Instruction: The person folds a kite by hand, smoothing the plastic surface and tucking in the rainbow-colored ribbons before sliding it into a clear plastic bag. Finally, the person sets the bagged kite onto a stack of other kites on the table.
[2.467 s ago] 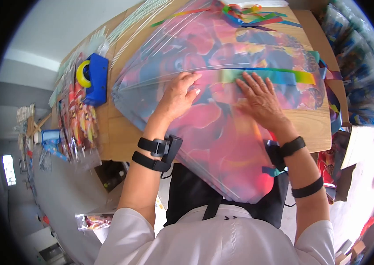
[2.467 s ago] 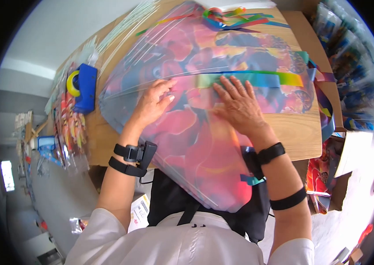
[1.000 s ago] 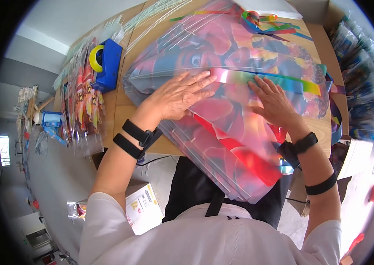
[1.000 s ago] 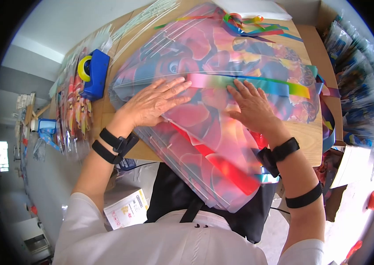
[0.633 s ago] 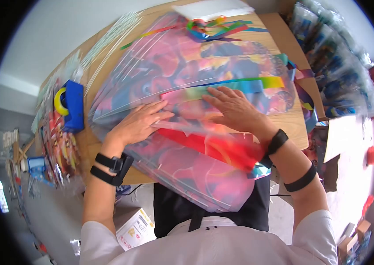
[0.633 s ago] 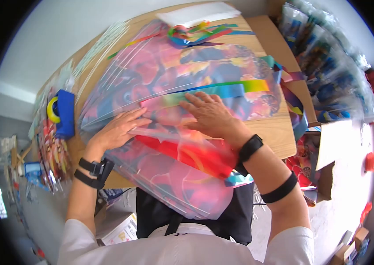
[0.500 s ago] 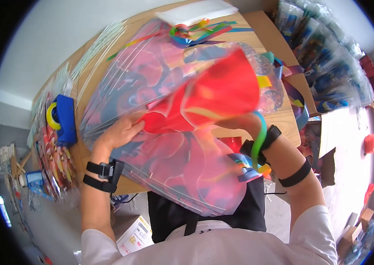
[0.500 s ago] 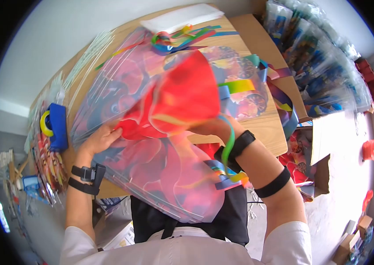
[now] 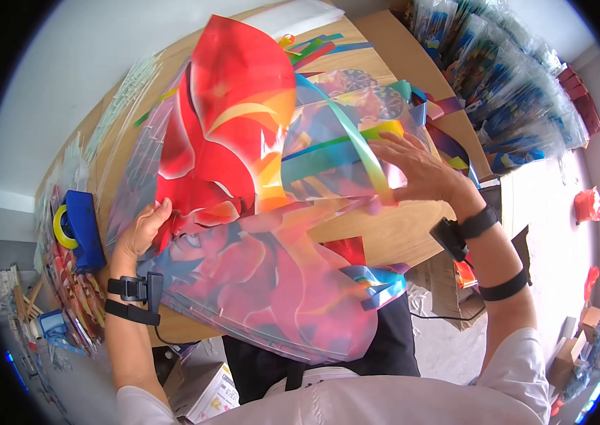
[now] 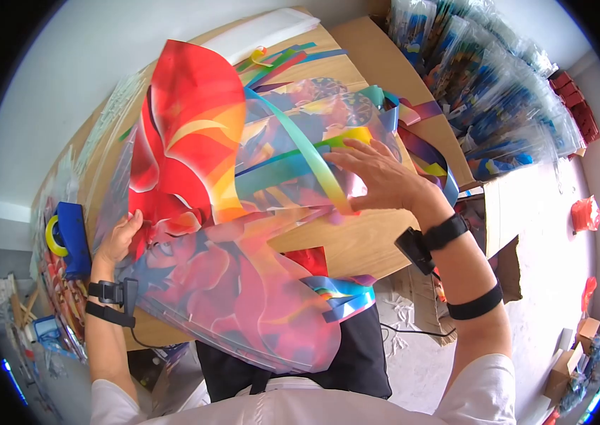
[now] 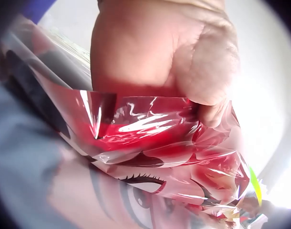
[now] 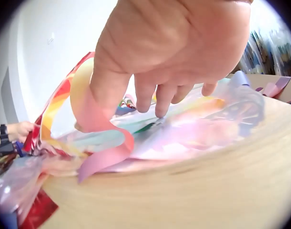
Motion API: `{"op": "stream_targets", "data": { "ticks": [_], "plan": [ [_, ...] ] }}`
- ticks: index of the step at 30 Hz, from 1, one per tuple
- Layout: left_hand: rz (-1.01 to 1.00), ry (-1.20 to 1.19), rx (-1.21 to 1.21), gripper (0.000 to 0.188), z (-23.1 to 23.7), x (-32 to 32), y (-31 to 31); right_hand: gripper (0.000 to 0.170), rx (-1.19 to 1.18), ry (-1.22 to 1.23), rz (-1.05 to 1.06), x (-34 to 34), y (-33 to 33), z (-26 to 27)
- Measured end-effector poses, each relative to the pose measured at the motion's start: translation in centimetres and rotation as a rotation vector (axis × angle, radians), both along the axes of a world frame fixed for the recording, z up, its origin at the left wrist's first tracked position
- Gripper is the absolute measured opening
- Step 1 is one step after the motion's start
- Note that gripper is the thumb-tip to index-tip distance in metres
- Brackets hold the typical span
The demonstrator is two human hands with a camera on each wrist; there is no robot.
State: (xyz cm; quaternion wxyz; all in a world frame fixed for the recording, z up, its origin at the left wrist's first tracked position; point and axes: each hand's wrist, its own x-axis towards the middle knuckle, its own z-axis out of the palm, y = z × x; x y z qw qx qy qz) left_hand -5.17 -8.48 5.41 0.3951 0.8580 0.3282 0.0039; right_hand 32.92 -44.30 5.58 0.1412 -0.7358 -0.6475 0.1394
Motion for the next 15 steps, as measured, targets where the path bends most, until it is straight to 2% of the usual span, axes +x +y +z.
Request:
{"op": "stream_targets", "data": {
  "ticks": [2,4,5,9,11,12,14,15],
  "plan": [
    [-0.019,-0.04,-0.05,0.052,0.1,0.3,0.4,0.084,-0.054,-0.025,-0.025,0.1,-0.7,-0.3],
    [0.039,-0.073,-0.612,0.048,-0.1,0.2,2.1,0.083,0.009,-0.014,-0.015,0.0,-0.9,-0.6],
    [0.095,-0.1,-0.698,0.042,-0.2,0.0,2.4,0.082,-0.002,-0.007,-0.05,0.0,-0.8,-0.4],
    [0.154,-0.162,-0.663,0.041,-2.6,-1.6,4.5,0.081,-0.039,-0.001,-0.07,0.8,-0.2,0.1],
    [-0.039,-0.091,-0.141,0.043,-4.0,-3.1,5.7,0.081,0.032,-0.077,-0.053,1.5,-0.1,-0.3],
    [-0.042,-0.094,-0.141,0.043,-3.9,-3.1,5.5,0.081,0.032,-0.08,-0.056,2.0,-0.1,-0.4],
    [0.267,-0.153,-0.637,0.048,-3.6,-3.1,5.2,0.077,0.16,-0.092,-0.11,3.1,-0.6,-0.5],
    [0.265,-0.158,-0.637,0.048,-3.5,-3.0,5.0,0.073,0.236,-0.186,-0.137,3.4,-0.7,-0.5]
  ]
}}
